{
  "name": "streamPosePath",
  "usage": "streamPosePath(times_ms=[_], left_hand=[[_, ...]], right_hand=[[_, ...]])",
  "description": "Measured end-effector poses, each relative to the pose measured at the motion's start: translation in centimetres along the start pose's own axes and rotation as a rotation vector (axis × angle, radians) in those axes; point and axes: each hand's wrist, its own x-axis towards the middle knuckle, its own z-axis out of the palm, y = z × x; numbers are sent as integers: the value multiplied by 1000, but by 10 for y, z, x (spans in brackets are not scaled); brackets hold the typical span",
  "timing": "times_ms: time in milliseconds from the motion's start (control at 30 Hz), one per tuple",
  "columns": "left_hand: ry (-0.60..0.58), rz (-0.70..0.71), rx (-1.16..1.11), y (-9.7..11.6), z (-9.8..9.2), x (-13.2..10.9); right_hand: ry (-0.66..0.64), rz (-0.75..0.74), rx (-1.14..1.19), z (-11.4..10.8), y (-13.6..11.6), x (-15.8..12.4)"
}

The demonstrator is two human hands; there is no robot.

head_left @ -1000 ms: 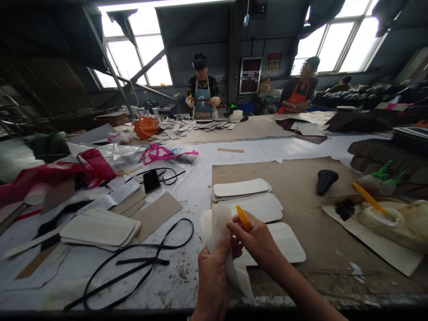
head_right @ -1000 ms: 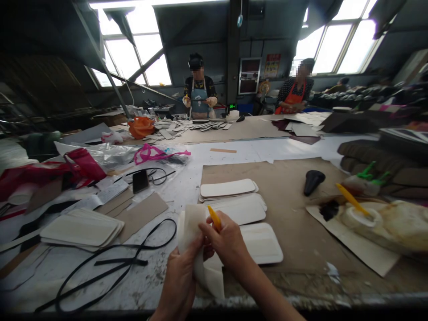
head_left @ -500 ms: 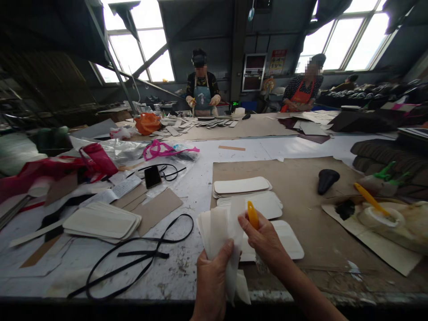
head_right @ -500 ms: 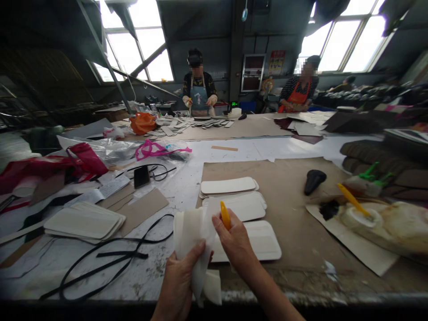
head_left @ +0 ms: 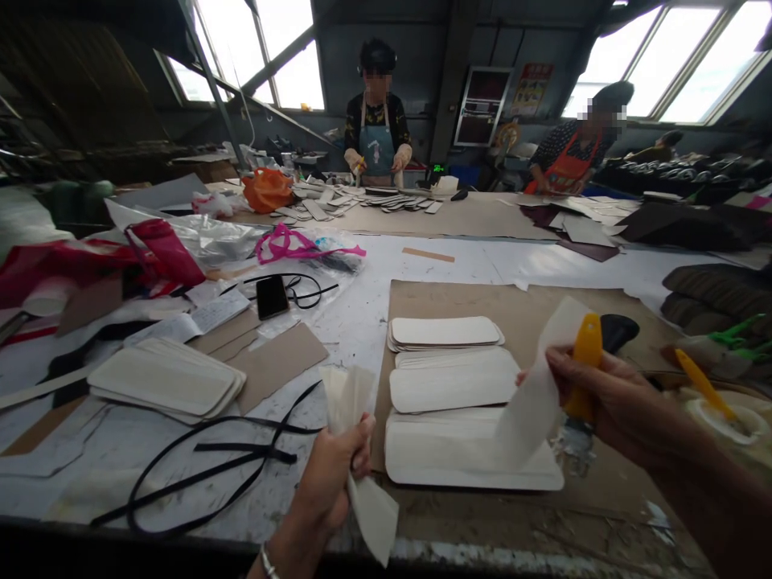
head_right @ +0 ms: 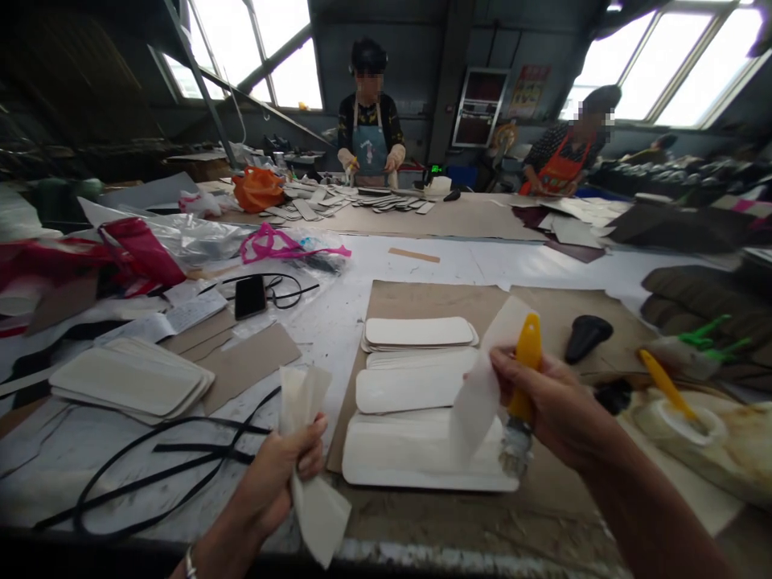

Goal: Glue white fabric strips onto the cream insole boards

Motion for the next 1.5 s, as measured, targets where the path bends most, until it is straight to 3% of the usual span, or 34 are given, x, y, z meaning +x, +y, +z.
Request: streamPosePath(times_ms=[100,167,367,500,767,1067,1200,1500], left_hand=[[11,-23,35,7,3,26],[-8,-56,56,7,8,41],[-83,-158,156,-1,15,66],[-83,-194,163,-2,15,75],[-53,-228,114,1,18,75],[-54,-237,92,3,22,78],[-40,-218,141,6,28,76],[51,-73,366,-22,25,101]], right_hand=[[-103,59,-76,-6,-12,16],[-222,76,-261,4,-11,28],[-692,-32,-844,65,23,70],[-849,-43,-1106,92,41,94],[-872,-33,-1288,108,50,115],[-855,26,-1241,108,47,114],[-846,-14,-1230,107,48,114],[-740,-120,-1219,104,55,111]])
